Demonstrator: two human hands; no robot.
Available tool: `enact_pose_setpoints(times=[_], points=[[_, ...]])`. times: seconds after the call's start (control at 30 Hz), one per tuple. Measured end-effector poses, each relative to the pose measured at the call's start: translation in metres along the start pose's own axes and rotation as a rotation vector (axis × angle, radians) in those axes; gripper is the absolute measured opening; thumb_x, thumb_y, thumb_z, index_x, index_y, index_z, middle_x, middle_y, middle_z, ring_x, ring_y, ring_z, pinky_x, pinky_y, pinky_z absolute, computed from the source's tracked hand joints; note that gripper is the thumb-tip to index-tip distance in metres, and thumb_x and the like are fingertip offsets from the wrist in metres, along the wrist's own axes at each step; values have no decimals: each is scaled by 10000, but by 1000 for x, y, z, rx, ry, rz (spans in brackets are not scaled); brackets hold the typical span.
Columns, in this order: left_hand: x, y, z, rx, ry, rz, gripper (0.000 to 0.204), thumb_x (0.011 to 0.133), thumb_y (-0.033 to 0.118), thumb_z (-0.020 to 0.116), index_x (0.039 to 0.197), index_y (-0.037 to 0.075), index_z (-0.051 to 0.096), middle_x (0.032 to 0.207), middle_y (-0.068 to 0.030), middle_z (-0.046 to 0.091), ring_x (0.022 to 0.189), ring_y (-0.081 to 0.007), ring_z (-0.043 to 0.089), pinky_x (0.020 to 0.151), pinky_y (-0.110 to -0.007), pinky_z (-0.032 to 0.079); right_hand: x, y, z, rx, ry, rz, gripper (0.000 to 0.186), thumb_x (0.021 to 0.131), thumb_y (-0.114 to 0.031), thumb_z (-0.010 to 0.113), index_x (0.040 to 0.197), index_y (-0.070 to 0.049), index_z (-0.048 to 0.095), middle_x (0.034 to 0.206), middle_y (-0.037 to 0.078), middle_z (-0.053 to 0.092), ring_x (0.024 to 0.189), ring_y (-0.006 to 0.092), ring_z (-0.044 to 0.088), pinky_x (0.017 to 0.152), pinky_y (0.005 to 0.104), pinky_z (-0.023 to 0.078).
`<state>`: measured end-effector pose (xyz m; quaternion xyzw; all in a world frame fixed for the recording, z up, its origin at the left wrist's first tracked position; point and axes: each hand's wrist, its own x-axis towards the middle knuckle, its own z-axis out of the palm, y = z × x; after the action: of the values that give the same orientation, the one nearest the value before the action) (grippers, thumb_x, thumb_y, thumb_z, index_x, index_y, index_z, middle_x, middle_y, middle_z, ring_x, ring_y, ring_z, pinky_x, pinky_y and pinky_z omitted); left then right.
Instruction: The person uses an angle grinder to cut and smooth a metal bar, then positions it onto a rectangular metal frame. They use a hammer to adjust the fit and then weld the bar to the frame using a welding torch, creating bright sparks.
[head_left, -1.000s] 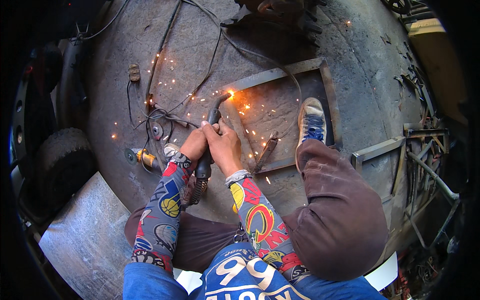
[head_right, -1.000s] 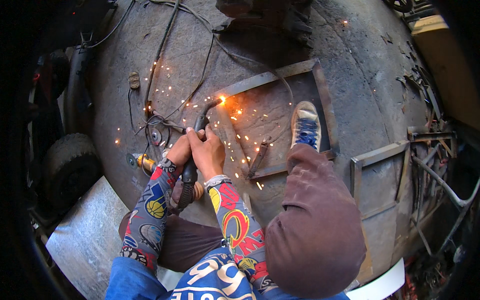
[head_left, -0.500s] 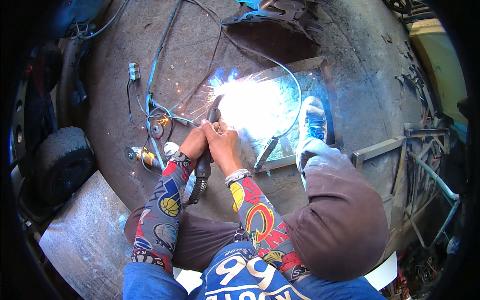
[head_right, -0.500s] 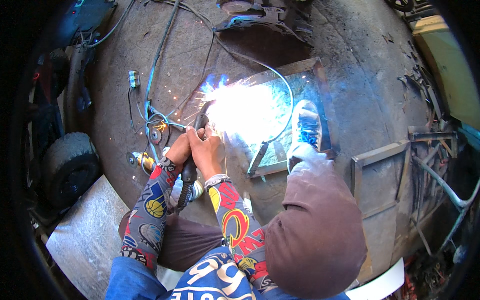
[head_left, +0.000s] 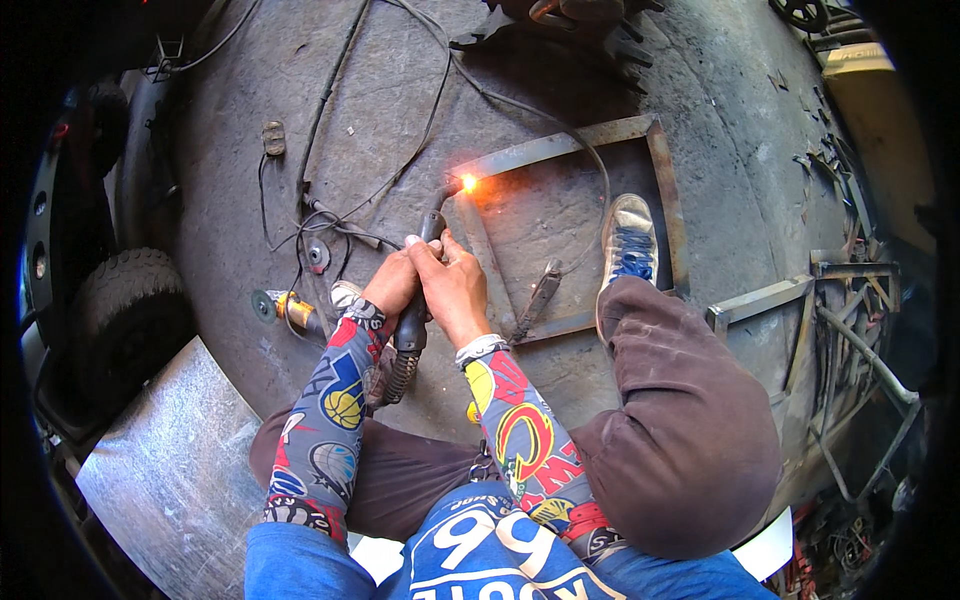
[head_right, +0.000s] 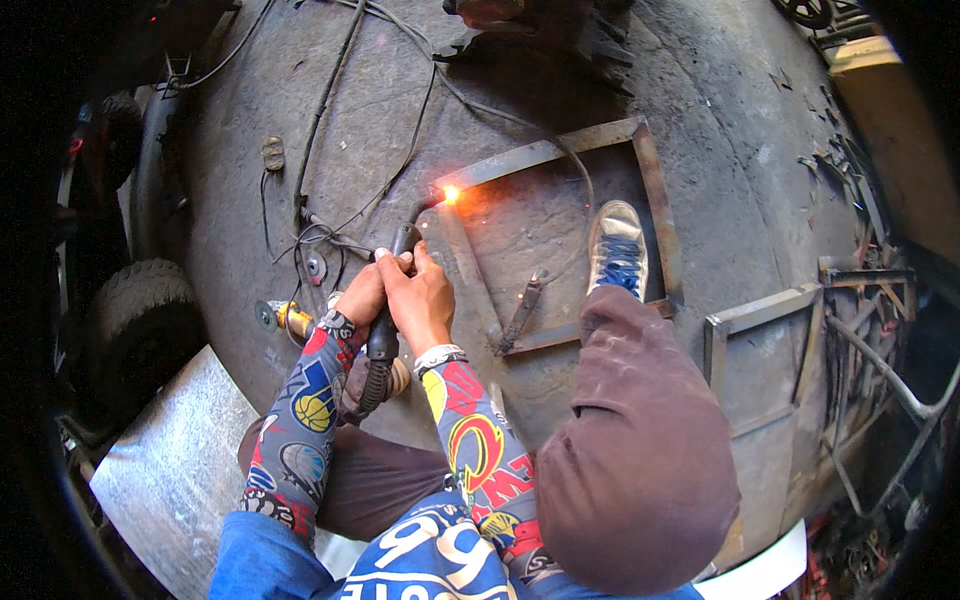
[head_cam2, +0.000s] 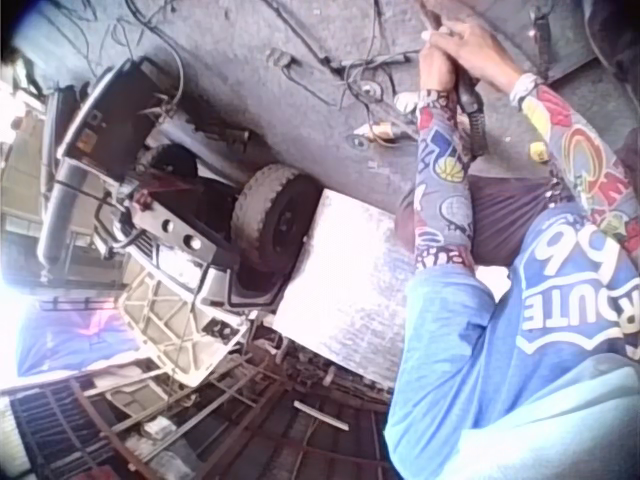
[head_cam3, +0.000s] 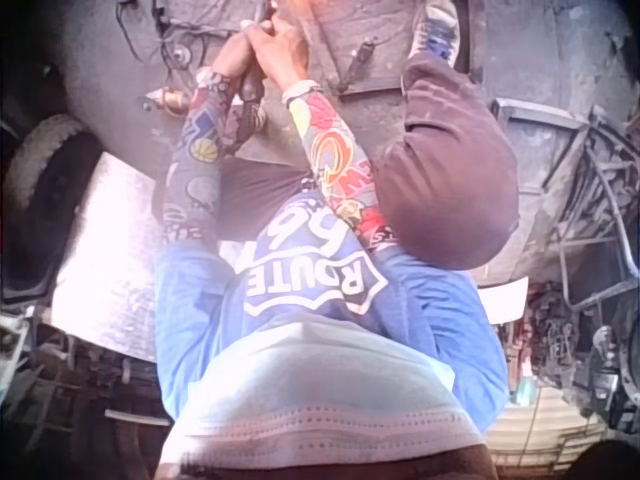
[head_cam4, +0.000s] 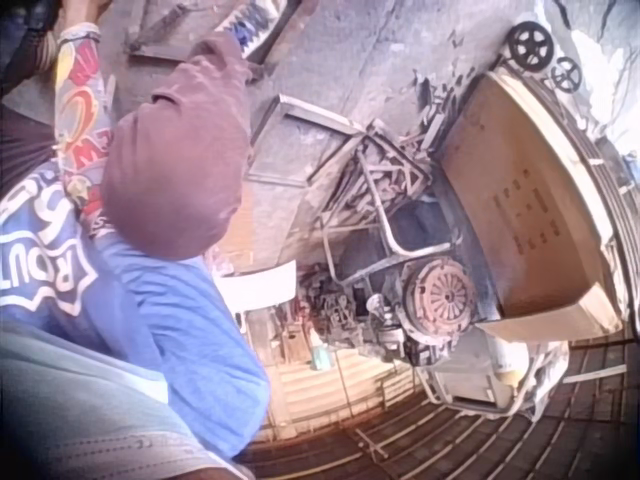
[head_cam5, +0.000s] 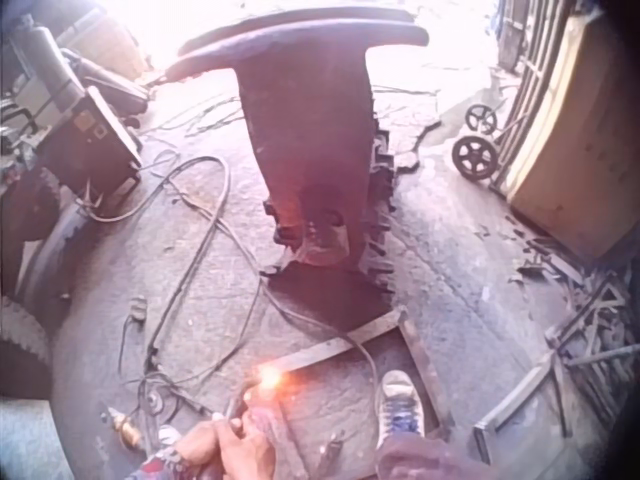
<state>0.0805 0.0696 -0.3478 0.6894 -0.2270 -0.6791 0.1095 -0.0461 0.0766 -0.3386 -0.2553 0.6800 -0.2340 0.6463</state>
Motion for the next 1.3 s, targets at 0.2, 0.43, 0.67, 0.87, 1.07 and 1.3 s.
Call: enact_pose_setpoints(times=[0.2, 0.43, 0.67, 0.87, 1.07, 1.3], points=[[-4, 4, 4, -12, -18, 2, 367, 1071, 376, 531, 1132, 46, 680, 955, -46, 700, 771, -137, 657, 618, -303, 522, 1, 4, 1, -91, 12, -27, 872, 874, -612, 662, 1420, 60, 564, 1262, 330, 661, 1184, 439, 659, 1027, 435, 507], [1, 0, -1, 53, 1, 21, 430, 1065, 446, 550, 1141, 44, 682, 1003, -41, 709, 860, -136, 662, 700, -304, 532, 3, 2, -1, -25, -61, -7, 867, 875, -617, 663, 1411, 57, 571, 1205, 329, 682, 1126, 437, 685, 976, 436, 537], [3, -3, -3, 207, 18, 53, 422, 1070, 441, 540, 1156, 51, 677, 984, -33, 704, 854, -126, 657, 692, -297, 523, 0, 0, -1, -98, -5, 1, 817, 885, -602, 666, 1372, 51, 610, 1098, 284, 730, 1052, 385, 720, 919, 412, 546], [-8, 9, 5, 55, 4, 2, 408, 1071, 435, 538, 1162, 62, 677, 962, -38, 706, 822, -131, 664, 673, -293, 522, 1, 4, 2, -72, 6, -22, 841, 883, -612, 652, 1371, 70, 601, 1152, 323, 702, 1099, 416, 700, 954, 426, 539], [-9, 11, 3, 44, 17, -78, 427, 1069, 441, 544, 1147, 43, 677, 975, -42, 711, 845, -130, 667, 692, -302, 526, 1, 4, 0, -52, -53, 21, 849, 884, -609, 648, 1388, 72, 585, 1205, 332, 680, 1143, 435, 680, 987, 436, 529], [0, -1, 0, 97, 1, 118, 416, 1065, 440, 556, 1112, 47, 685, 970, -26, 703, 835, -121, 650, 705, -298, 520, -1, -1, 0, -46, -4, -11, 842, 884, -591, 665, 1430, 41, 558, 1202, 330, 682, 1128, 438, 685, 982, 438, 533]])
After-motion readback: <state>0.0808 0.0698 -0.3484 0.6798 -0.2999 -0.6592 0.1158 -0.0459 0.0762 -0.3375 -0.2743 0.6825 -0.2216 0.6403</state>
